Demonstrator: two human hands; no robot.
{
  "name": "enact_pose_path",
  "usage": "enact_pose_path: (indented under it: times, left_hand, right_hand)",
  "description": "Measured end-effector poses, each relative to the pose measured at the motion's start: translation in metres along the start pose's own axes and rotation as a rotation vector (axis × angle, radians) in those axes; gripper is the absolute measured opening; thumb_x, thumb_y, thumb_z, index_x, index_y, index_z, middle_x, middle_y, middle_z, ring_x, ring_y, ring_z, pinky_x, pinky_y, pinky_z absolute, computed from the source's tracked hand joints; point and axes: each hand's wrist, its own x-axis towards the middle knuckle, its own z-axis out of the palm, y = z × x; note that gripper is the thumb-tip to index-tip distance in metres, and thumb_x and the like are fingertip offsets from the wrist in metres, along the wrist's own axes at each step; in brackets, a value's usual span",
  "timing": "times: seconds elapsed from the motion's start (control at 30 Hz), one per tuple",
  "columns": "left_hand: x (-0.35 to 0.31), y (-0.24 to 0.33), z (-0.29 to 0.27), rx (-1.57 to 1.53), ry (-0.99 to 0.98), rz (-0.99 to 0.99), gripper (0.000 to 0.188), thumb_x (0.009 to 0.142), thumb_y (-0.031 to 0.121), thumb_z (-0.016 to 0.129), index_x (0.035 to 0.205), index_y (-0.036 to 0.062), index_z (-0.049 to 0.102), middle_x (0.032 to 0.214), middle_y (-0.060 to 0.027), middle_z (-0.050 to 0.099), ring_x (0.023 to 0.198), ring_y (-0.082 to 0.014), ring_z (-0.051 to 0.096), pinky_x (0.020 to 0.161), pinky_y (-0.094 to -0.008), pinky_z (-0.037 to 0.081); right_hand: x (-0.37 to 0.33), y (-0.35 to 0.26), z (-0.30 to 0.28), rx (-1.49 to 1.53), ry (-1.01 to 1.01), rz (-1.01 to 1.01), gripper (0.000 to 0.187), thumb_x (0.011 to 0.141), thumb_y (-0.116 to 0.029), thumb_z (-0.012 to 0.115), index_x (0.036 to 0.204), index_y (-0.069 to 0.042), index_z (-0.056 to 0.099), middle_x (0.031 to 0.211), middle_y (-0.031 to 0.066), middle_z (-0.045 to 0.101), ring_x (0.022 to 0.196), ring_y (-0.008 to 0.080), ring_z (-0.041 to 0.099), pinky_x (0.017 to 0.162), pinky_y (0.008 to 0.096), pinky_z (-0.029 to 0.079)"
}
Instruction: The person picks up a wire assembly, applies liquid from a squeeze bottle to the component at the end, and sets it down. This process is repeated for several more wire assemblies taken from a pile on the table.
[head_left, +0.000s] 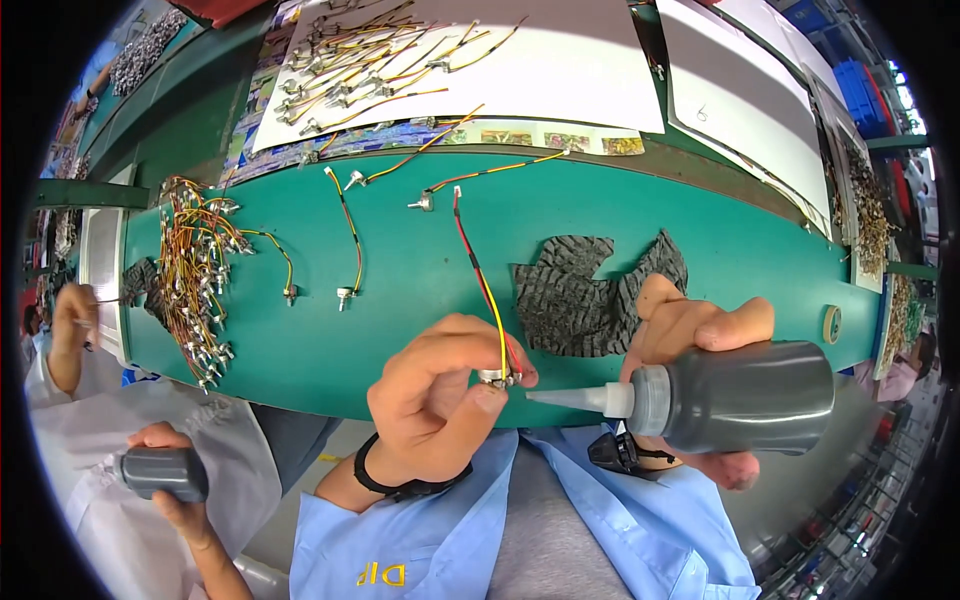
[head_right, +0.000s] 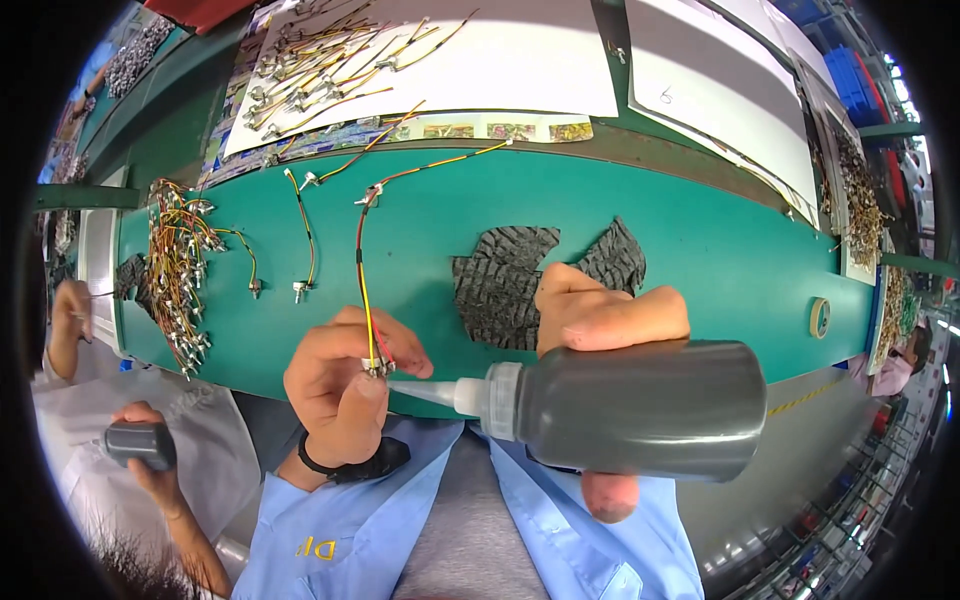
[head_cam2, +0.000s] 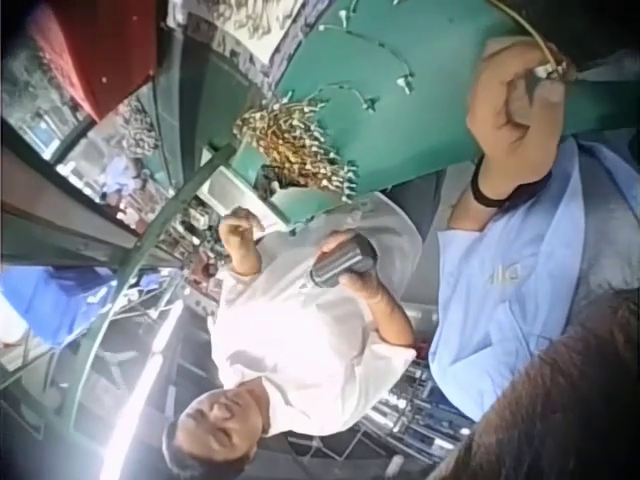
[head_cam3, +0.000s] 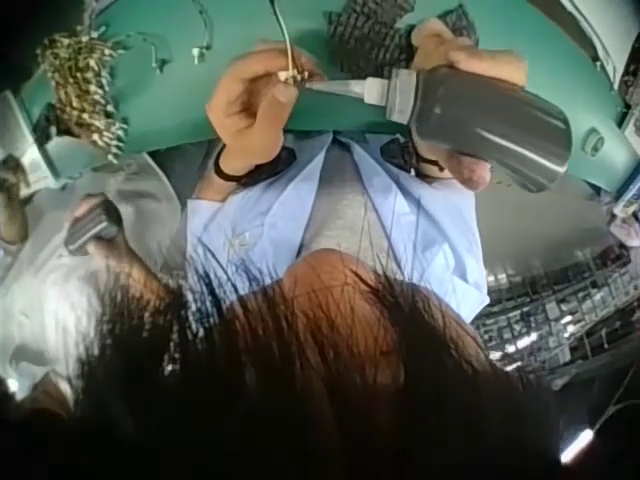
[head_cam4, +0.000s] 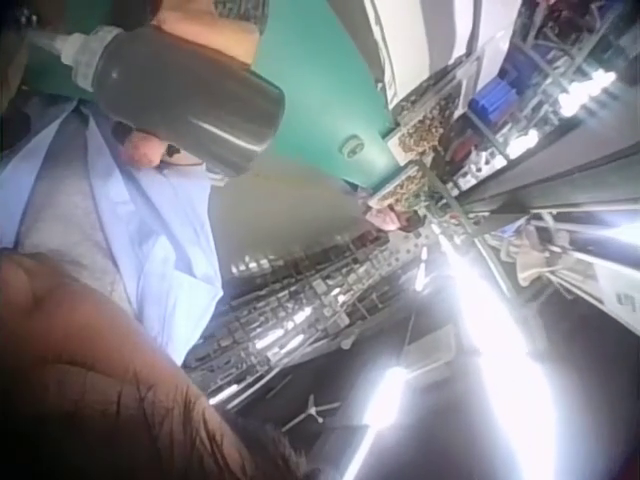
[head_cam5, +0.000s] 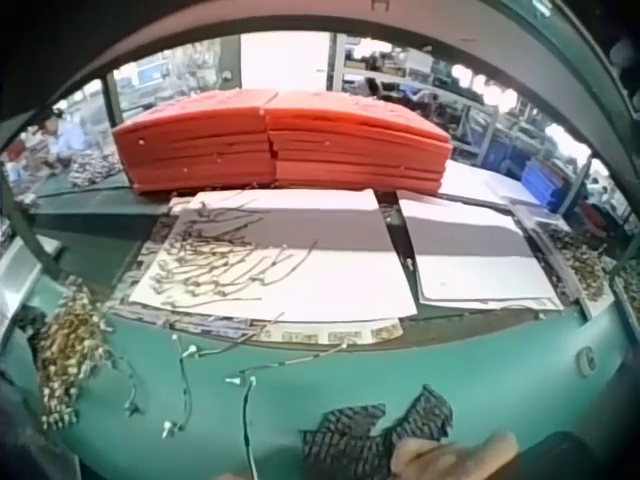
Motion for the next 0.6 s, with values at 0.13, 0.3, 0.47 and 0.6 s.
enact_pose_path:
  times: [0.13, 0.3, 0.47, 0.6]
  left_hand:
    - [0.002, -0.001, -0.002, 0.033, 0.008, 0.014, 0.027, 0.081, -0.012, 0.052, 0.108, -0.0097, 0.057, 0.098, -0.0203, 0.062, 0.084, -0.024, 0.062, 0.072, -0.0345, 0.051]
    - [0.007, -0.002, -0.004, 0.181, -0.057, 0.029, 0.017, 0.089, 0.002, 0.052, 0.105, -0.0052, 0.051, 0.089, -0.0194, 0.056, 0.074, -0.024, 0.061, 0.065, -0.0371, 0.055]
    - [0.009, 0.0, -0.001, 0.172, -0.065, 0.016, 0.017, 0.091, 0.004, 0.052, 0.105, -0.0058, 0.051, 0.088, -0.0192, 0.056, 0.073, -0.0239, 0.061, 0.065, -0.0374, 0.055]
    - [0.008, -0.001, -0.001, 0.163, -0.07, 0.012, 0.018, 0.091, 0.005, 0.054, 0.105, -0.0059, 0.051, 0.088, -0.0191, 0.056, 0.073, -0.0241, 0.061, 0.065, -0.0369, 0.055]
  right_hand:
    - [0.001, 0.011, -0.012, 0.117, -0.075, -0.029, 0.075, 0.073, -0.064, 0.072, 0.11, -0.003, 0.049, 0.095, 0.0108, 0.049, 0.054, 0.0137, 0.044, 0.058, 0.0308, 0.027]
    - [0.006, 0.012, -0.001, 0.036, 0.015, 0.048, 0.072, 0.074, -0.067, 0.067, 0.101, -0.003, 0.048, 0.058, 0.0022, 0.049, 0.044, 0.0116, 0.037, 0.058, 0.0286, 0.026]
    - [0.011, 0.013, -0.007, 0.019, -0.106, 0.0, 0.069, 0.076, -0.066, 0.066, 0.101, -0.004, 0.048, 0.057, 0.0018, 0.048, 0.045, 0.0117, 0.037, 0.058, 0.0296, 0.026]
    - [0.011, 0.012, -0.006, 0.019, -0.111, -0.014, 0.067, 0.077, -0.065, 0.065, 0.101, -0.004, 0.049, 0.056, 0.0022, 0.047, 0.045, 0.012, 0.038, 0.058, 0.0302, 0.026]
